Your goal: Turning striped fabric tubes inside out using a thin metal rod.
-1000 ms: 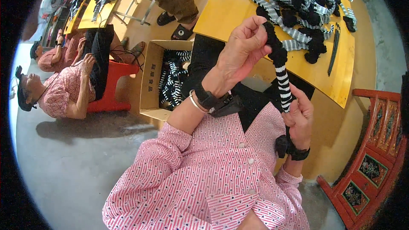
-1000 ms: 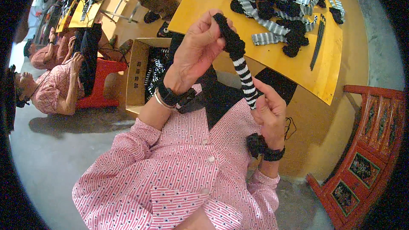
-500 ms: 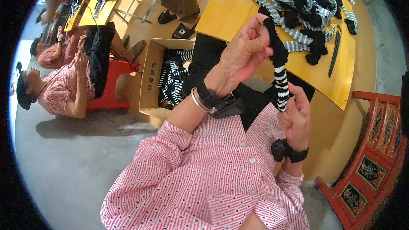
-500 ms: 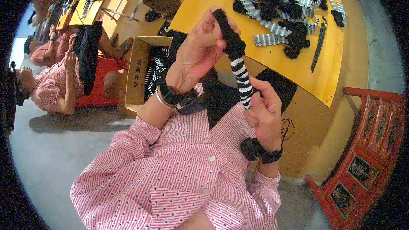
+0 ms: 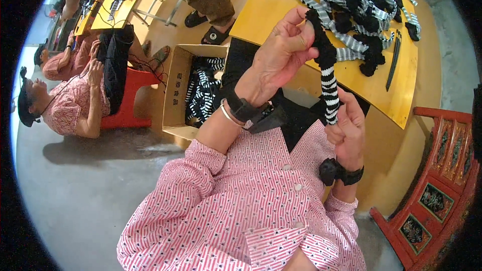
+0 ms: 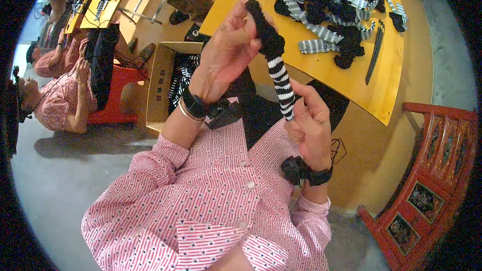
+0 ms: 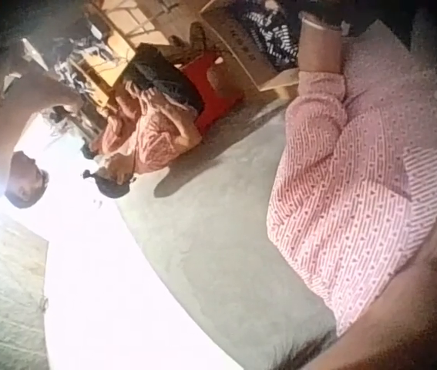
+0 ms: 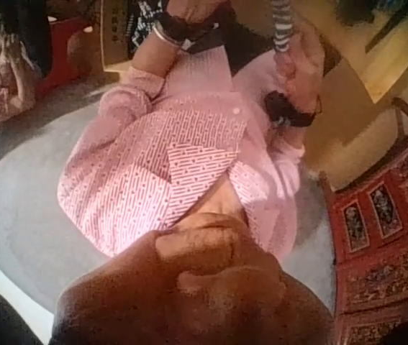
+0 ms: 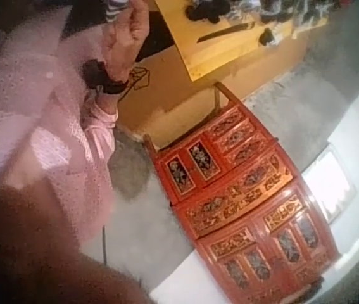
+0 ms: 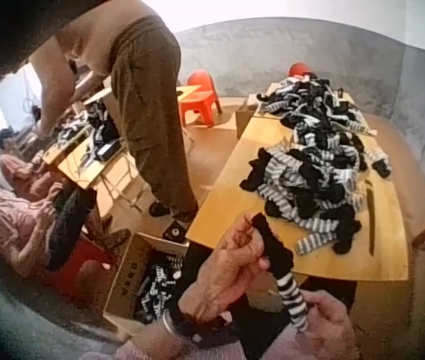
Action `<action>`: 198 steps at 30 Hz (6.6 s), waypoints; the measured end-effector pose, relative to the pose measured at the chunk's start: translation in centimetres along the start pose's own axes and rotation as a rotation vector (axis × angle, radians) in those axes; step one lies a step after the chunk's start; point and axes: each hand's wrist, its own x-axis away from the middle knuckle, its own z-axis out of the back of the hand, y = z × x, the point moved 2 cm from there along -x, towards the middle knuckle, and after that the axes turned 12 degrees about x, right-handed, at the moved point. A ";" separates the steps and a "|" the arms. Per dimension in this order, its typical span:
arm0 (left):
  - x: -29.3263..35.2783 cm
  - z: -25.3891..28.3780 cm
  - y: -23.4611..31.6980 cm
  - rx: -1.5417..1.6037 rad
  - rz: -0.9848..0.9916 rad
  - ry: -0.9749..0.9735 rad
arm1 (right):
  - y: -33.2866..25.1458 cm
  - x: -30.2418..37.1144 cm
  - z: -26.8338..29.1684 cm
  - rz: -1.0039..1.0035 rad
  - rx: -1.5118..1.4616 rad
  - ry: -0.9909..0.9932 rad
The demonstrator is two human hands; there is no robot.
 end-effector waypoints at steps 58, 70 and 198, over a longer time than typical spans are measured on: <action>12.1 14.3 12.4 -1.270 0.109 0.779 | 0.4 -4.1 7.5 0.311 0.956 0.460; 3.0 3.8 -0.1 -1.166 0.490 -0.129 | 0.9 -11.5 6.8 0.418 1.411 0.473; 0.5 -1.3 -6.0 -1.219 -0.137 -0.103 | -2.2 -3.9 1.9 0.549 1.152 0.665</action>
